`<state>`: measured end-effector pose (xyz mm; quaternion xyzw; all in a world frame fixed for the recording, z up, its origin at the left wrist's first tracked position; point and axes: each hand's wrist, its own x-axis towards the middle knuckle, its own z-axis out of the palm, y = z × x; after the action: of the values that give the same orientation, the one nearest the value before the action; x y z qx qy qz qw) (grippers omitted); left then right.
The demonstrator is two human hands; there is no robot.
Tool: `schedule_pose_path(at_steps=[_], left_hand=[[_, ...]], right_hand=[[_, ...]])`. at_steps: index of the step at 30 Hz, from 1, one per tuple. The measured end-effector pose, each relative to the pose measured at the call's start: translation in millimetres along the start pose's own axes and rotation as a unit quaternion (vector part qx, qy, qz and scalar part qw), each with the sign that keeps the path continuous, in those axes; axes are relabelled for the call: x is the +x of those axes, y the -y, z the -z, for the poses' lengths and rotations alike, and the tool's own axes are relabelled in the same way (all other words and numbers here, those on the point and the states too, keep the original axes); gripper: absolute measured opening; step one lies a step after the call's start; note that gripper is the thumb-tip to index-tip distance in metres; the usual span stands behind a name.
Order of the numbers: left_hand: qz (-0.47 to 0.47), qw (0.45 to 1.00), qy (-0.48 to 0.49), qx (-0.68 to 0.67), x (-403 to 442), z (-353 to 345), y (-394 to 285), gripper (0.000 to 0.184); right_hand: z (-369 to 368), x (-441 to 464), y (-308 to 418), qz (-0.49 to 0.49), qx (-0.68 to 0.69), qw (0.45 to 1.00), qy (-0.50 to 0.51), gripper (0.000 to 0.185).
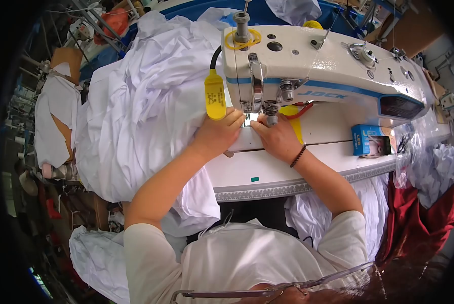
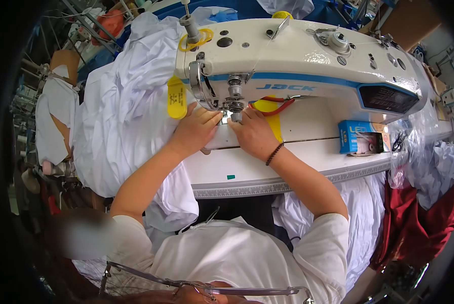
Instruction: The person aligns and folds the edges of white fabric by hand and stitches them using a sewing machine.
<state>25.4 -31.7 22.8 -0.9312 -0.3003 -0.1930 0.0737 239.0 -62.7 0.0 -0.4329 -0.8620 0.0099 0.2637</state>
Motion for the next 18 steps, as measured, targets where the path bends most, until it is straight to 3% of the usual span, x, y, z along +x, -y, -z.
schedule_pose_path(at_steps=[5,8,10,14,16,17,18], left_hand=[[-0.007,0.998,0.038,0.048,-4,13,12,0.044],[0.061,0.989,0.116,0.069,-11,24,0,0.045],[0.116,0.966,0.229,0.009,-7,37,-27,0.040],[0.110,0.965,0.223,-0.088,1,39,-63,0.034],[0.154,0.945,0.204,-0.203,12,47,-65,0.027],[0.153,0.945,0.204,-0.203,14,44,-57,0.027],[0.092,0.979,0.133,-0.126,15,37,-44,0.024]], right_hand=[[3,0,1,0.003,0.000,1.000,-0.022,0.028],[5,0,1,0.001,0.006,1.000,-0.023,0.028],[2,0,0,0.006,0.005,0.999,-0.035,0.028],[2,-1,-1,0.016,0.016,0.999,-0.033,0.028],[6,1,-1,0.035,0.030,0.998,-0.035,0.029],[7,1,-2,0.053,0.044,0.997,-0.037,0.030],[8,1,-2,0.051,0.044,0.997,-0.037,0.030]])
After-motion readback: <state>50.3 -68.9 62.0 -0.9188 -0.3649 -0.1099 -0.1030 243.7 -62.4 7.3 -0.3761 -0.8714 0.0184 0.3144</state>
